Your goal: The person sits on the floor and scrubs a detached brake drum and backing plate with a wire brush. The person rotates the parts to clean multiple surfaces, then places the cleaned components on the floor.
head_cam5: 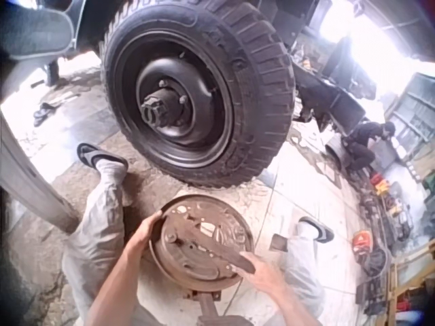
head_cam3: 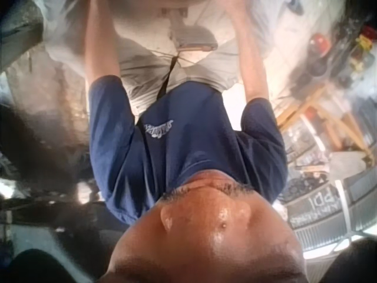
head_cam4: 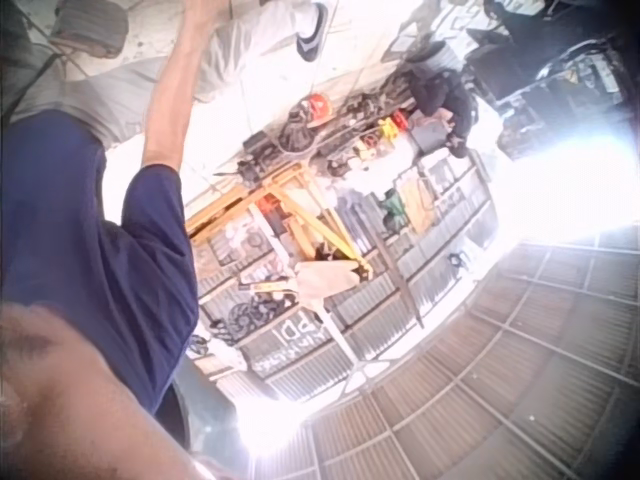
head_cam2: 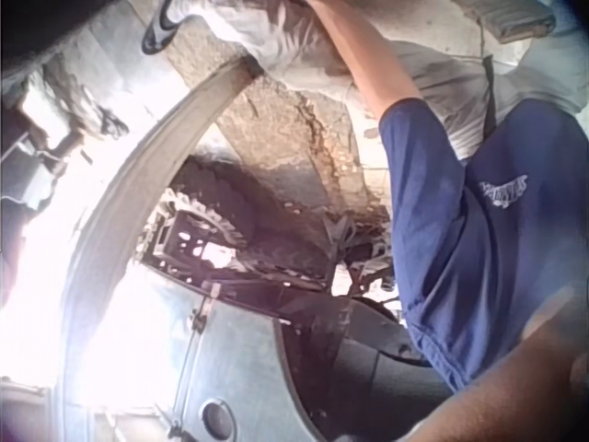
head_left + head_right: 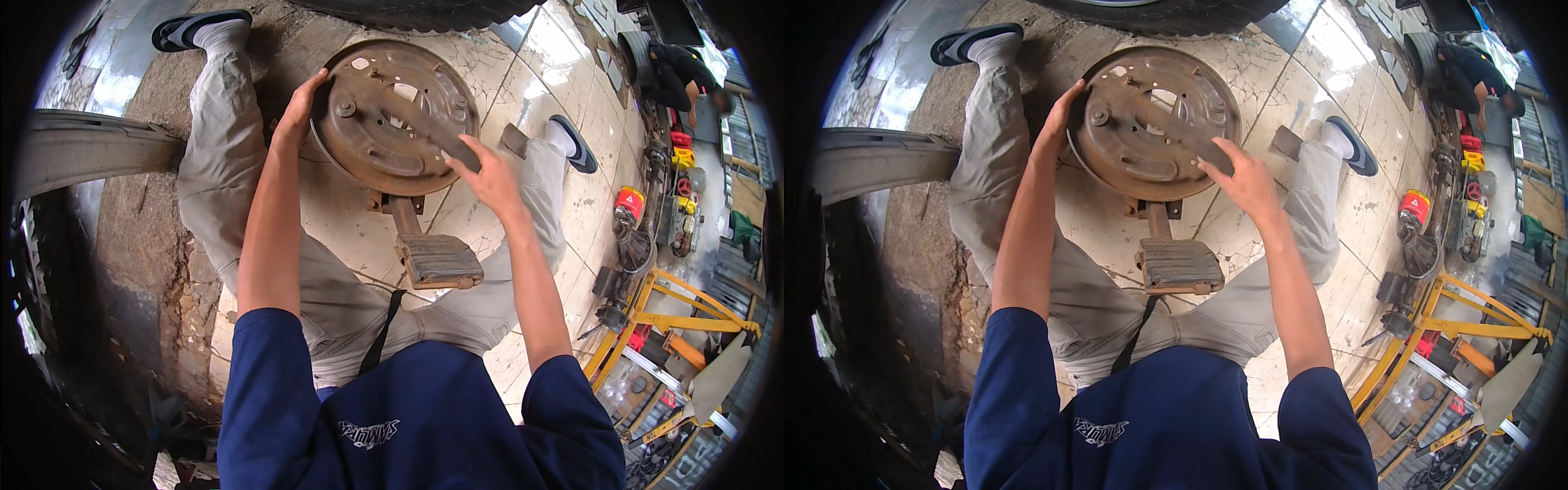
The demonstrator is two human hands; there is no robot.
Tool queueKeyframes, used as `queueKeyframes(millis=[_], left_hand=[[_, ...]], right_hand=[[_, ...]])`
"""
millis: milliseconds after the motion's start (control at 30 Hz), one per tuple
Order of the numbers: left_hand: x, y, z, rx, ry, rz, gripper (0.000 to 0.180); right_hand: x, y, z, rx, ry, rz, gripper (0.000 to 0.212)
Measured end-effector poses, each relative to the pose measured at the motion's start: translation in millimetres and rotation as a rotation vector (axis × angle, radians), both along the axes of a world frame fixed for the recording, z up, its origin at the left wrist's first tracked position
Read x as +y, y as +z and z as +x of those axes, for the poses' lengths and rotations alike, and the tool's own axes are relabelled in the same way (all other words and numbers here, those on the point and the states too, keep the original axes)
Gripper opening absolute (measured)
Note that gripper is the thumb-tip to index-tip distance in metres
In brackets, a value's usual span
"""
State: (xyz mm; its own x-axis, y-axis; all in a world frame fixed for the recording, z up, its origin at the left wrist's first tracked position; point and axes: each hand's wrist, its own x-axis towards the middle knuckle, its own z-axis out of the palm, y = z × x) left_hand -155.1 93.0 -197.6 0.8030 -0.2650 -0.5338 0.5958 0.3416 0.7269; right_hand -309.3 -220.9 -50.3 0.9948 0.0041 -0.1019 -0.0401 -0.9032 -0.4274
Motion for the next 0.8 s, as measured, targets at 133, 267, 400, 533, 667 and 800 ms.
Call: queueKeyframes(millis=[133, 267, 400, 533, 667, 800], left_hand=[[5, -3, 2, -0.026, 0.02, 0.047, 0.068], [1, 4, -1, -0.044, 0.014, 0.052, 0.068], [-2, 17, -6, -0.008, 0.021, 0.055, 0.068], [2, 1, 3, -0.062, 0.004, 0.086, 0.069], [5, -1, 0, -0.067, 0.018, 0.11, 0.07], [1, 3, 1, -0.064, 0.005, 0.129, 0.071]], right_hand=[[-6, -2, 10, 0.093, -0.193, 0.03, 0.067], [7, -10, 3, 0.06, -0.226, 0.072, 0.066], [3, 7, 8, 0.165, -0.194, 0.018, 0.067], [-6, -15, 7, -0.046, -0.274, -0.039, 0.066], [17, 15, -7, 0.131, -0.07, -0.097, 0.063], [10, 3, -24, -0.038, -0.119, -0.129, 0.05]])
